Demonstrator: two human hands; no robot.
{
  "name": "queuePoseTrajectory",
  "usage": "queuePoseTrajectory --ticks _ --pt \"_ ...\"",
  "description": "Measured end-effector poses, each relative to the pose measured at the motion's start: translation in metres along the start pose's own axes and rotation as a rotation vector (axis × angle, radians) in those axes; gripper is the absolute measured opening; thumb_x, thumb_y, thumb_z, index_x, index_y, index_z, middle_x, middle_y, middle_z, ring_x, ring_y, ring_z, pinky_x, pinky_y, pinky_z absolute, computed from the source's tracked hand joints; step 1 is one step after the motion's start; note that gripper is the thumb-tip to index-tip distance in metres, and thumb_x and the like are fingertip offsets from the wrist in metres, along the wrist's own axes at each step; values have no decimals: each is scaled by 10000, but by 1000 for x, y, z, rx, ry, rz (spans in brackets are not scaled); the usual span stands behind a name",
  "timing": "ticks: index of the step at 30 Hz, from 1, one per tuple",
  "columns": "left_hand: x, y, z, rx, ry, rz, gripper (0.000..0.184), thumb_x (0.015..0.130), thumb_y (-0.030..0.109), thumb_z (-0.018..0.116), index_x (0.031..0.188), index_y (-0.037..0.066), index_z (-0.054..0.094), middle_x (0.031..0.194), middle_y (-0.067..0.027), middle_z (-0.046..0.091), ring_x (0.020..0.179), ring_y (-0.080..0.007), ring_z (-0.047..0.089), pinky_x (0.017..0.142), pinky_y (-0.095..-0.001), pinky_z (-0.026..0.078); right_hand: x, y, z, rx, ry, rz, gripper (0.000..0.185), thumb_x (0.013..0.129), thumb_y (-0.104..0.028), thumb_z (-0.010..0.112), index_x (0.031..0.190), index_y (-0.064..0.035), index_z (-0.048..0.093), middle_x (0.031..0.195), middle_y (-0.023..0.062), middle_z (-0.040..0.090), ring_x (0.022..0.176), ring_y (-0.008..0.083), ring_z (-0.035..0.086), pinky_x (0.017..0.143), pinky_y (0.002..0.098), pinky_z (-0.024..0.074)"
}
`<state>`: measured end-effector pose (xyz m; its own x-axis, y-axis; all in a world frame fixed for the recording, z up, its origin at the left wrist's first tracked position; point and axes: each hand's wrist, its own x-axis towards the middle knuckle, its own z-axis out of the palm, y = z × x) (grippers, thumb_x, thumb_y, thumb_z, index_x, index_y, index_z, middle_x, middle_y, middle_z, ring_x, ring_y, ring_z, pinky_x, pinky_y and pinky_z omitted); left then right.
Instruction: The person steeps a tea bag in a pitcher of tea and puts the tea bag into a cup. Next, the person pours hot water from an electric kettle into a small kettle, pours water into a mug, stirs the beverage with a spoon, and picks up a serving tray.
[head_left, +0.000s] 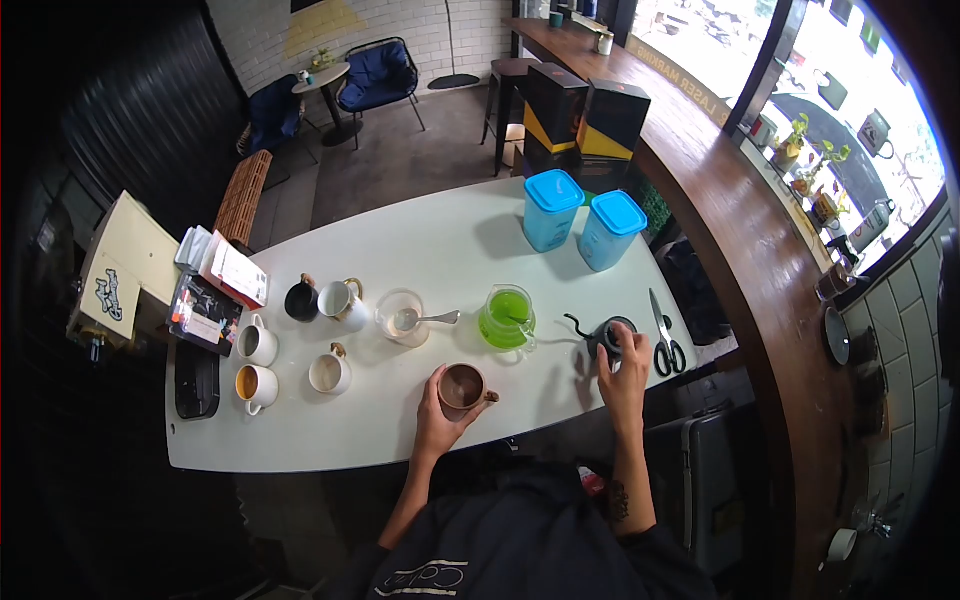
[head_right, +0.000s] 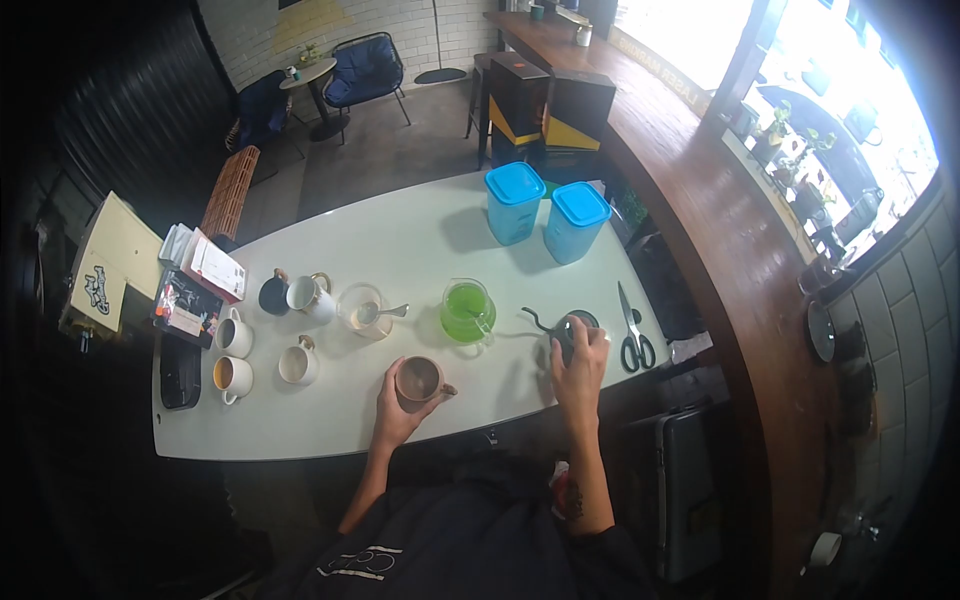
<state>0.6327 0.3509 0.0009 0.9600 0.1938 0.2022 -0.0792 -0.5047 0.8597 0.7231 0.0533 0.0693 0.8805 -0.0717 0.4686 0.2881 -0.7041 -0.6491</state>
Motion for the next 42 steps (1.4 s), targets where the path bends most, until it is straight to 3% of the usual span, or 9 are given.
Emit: queuePoseTrajectory --ticks 3,5,6,10,15,23,28,35,42 --pt "3 9 6 -40 -86 -6 938 715 206 934 1461 -2 405 1347 -219 603 1262 -355 599 1053 -458 494 -16 -2 -18 -411 -111 77 716 847 -141 783 1487 -102 465 1150 243 649 964 406 640 802 486 518" --pt "6 13 13 29 -128 65 934 711 216 936 1455 -5 415 1350 -221 602 1260 -366 600 1050 -460 495 -24 0 -11 -331 -335 353 1000 847 -206 793 1633 -180 175 1044 270 671 909 443 657 768 521 510" --pt "8 17 15 30 -156 63 941 704 225 939 1454 -4 419 1350 -220 603 1256 -375 600 1048 -464 497 -31 13 -2 -192 -301 302 1069 872 -147 722 1649 -226 -9 963 287 687 850 476 664 750 553 504" --pt "11 21 31 44 -196 149 945 715 305 927 1468 49 415 1328 -201 597 1212 -405 601 1016 -495 502 -29 24 -2 -252 -273 369 989 841 3 561 1649 -242 46 899 262 696 766 484 663 742 565 495" --pt "15 29 45 24 -289 127 937 741 346 906 1479 56 407 1328 -199 597 1201 -402 607 992 -486 506 -16 43 -9 -166 -317 387 927 859 -13 594 1638 -281 168 1068 286 702 834 469 690 754 517 519" --pt "11 41 48 176 -262 136 935 783 466 850 1490 60 395 1360 -169 612 1241 -368 601 1039 -455 500 -28 28 -15 110 -132 41 859 867 128 566 1597 -262 335 1157 276 693 873 452 697 758 494 523" --pt "11 43 46 168 -312 43 969 765 450 872 1521 108 371 1406 -174 582 1267 -388 584 1035 -480 504 -23 -21 -41 -93 -235 -156 796 778 118 580 1462 -288 580 736 116 531 633 314 578 630 460 491" --pt "10 42 48 172 -262 98 944 769 458 868 1505 116 386 1364 -174 608 1228 -380 612 998 -478 525 -24 -44 -41 -276 -253 -391 816 766 66 592 1426 -415 600 780 80 562 589 247 540 601 387 496" --pt "10 40 49 190 -249 102 931 774 484 857 1496 129 388 1315 -173 634 1182 -381 636 972 -475 540 -25 -43 -42 -262 -229 -393 807 757 62 599 1421 -395 609 770 65 550 591 244 542 601 400 492"
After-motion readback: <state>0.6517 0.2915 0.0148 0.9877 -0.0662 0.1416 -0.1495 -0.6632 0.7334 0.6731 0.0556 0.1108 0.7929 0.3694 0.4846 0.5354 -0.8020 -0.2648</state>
